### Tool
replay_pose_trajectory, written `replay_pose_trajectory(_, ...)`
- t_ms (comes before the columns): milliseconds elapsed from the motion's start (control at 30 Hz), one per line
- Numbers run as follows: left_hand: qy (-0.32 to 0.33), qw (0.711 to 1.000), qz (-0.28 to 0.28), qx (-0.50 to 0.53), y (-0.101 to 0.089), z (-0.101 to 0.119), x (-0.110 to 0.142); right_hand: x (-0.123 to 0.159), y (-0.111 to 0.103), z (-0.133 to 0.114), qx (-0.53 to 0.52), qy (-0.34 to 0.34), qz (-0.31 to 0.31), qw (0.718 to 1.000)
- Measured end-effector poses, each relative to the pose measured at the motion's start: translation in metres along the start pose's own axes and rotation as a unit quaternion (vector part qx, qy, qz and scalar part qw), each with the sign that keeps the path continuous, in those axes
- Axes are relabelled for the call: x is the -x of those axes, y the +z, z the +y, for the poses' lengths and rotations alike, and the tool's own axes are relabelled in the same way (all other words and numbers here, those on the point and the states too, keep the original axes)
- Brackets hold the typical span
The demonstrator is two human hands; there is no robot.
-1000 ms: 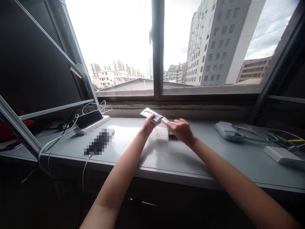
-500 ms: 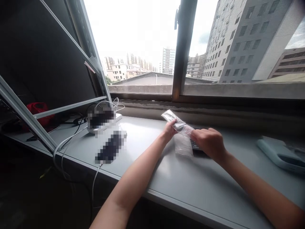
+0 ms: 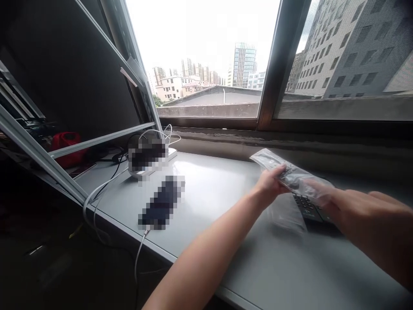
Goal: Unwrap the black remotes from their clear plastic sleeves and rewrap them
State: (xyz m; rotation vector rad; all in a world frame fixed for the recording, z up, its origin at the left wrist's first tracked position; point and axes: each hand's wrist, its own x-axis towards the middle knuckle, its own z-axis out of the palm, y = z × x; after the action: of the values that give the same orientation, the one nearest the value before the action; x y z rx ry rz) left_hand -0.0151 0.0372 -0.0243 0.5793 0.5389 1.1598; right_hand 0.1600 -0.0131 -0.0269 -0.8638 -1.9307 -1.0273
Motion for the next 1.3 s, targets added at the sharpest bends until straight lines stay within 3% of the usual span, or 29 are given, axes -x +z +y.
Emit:
replay_pose_trajectory(67, -0.002, 1.000, -0.003, -0.010, 0.000, 0.001, 0.000, 0.000, -0.003, -0.001, 0.000, 0.014, -0.030, 0.999)
replay_pose_trajectory(167, -0.001, 1.000, -0.002, -0.027, -0.002, 0.001, -0.001, -0.003, -0.005, -0.002, 0.009, 0.014, -0.008, 1.000)
replay_pose_trajectory(333, -0.026, 0.995, -0.020, -0.090, -0.005, 0.000, -0.003, -0.016, -0.007, -0.001, 0.086, -0.080, 0.070, 0.991)
replay_pose_trajectory(467, -0.047, 0.992, -0.032, -0.115, -0.003, 0.001, 0.002, -0.023, -0.014, -0.003, 0.113, -0.122, 0.069, 0.984)
replay_pose_trajectory(667, -0.024, 0.991, -0.048, -0.121, 0.004, 0.006, 0.010, -0.026, -0.021, -0.008, 0.124, -0.156, 0.071, 0.977)
replay_pose_trajectory(833, 0.041, 0.998, 0.001, -0.048, 0.021, 0.002, 0.019, -0.023, -0.022, -0.011, 0.113, -0.183, 0.075, 0.974)
replay_pose_trajectory(933, 0.041, 0.998, 0.046, -0.006, 0.025, 0.001, 0.021, -0.020, -0.020, -0.013, 0.109, -0.174, 0.067, 0.976)
replay_pose_trajectory(1067, 0.091, 0.985, 0.133, 0.057, 0.020, 0.003, 0.018, -0.016, -0.014, -0.015, 0.082, -0.123, 0.033, 0.988)
replay_pose_trajectory(1300, 0.070, 0.990, 0.106, 0.053, 0.032, -0.001, 0.025, -0.014, -0.011, -0.010, 0.026, -0.048, -0.009, 0.998)
